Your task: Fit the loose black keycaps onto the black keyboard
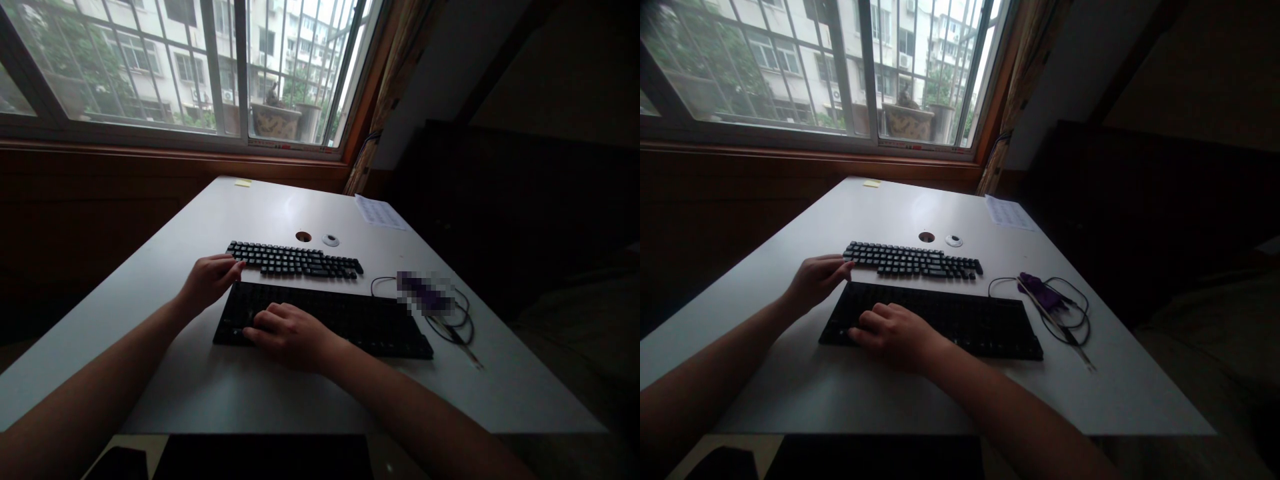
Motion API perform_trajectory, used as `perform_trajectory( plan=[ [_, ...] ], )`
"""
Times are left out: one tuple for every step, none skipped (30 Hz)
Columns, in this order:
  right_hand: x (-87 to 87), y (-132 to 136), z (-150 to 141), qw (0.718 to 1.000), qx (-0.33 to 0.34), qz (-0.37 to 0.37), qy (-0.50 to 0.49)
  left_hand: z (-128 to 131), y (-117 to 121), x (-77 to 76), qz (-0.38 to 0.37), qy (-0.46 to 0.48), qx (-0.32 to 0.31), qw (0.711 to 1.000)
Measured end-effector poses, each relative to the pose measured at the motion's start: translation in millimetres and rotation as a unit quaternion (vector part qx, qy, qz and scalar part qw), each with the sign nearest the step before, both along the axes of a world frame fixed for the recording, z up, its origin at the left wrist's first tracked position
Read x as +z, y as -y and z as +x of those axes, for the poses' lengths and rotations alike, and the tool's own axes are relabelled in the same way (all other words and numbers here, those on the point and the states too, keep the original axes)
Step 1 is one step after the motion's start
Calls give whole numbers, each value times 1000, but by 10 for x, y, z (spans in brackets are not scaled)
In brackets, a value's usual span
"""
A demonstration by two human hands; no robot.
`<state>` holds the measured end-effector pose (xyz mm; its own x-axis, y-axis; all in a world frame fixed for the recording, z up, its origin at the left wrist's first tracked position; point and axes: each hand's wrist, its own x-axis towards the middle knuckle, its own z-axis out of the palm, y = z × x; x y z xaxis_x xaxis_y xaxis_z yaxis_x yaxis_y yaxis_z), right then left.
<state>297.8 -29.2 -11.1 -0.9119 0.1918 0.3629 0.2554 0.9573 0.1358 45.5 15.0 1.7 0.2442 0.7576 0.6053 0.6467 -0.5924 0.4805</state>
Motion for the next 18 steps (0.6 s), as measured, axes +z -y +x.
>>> perform_trajectory(
  plan=[
    [24,-2,2,1000,5,9,11,-3,0,1,1,-1,1,1000],
    [44,-7,3,1000,12,18,19,-6,-1,1,1,-3,2,1000],
    [57,-14,3,999,19,25,25,-7,-3,-1,0,-6,3,1000],
    [64,-23,3,999,26,32,29,-9,-7,-3,0,-9,5,1000],
    [61,-32,3,998,31,36,31,-10,-10,-6,1,-14,7,1000],
    [51,-41,4,998,36,40,30,-11,-14,-10,1,-19,9,1000],
    [32,-47,7,998,41,43,27,-11,-18,-13,2,-25,10,1000],
    [9,-49,10,998,45,46,21,-12,-21,-15,3,-29,11,1000],
    [-18,-48,14,998,48,49,11,-12,-22,-16,2,-33,11,999],
    [-44,-43,19,998,48,51,1,-13,-23,-16,1,-34,11,999],
    [-68,-35,23,998,46,52,-8,-13,-23,-14,0,-36,12,999],
    [-86,-26,27,998,42,50,-15,-14,-21,-12,-2,-36,13,999],
    [-99,-17,30,998,35,45,-22,-15,-20,-11,-3,-37,13,999],
    [-106,-9,32,999,29,37,-27,-17,-19,-10,-3,-38,13,999],
    [-108,-3,32,999,26,28,-32,-19,-18,-10,-3,-38,14,999],
    [-108,0,30,999,25,18,-36,-22,-18,-12,-2,-39,15,999],
    [-106,1,28,999,26,9,-41,-25,-18,-15,-1,-40,17,999],
    [-104,0,25,999,27,-1,-44,-29,-20,-18,2,-41,18,999]
  ],
)
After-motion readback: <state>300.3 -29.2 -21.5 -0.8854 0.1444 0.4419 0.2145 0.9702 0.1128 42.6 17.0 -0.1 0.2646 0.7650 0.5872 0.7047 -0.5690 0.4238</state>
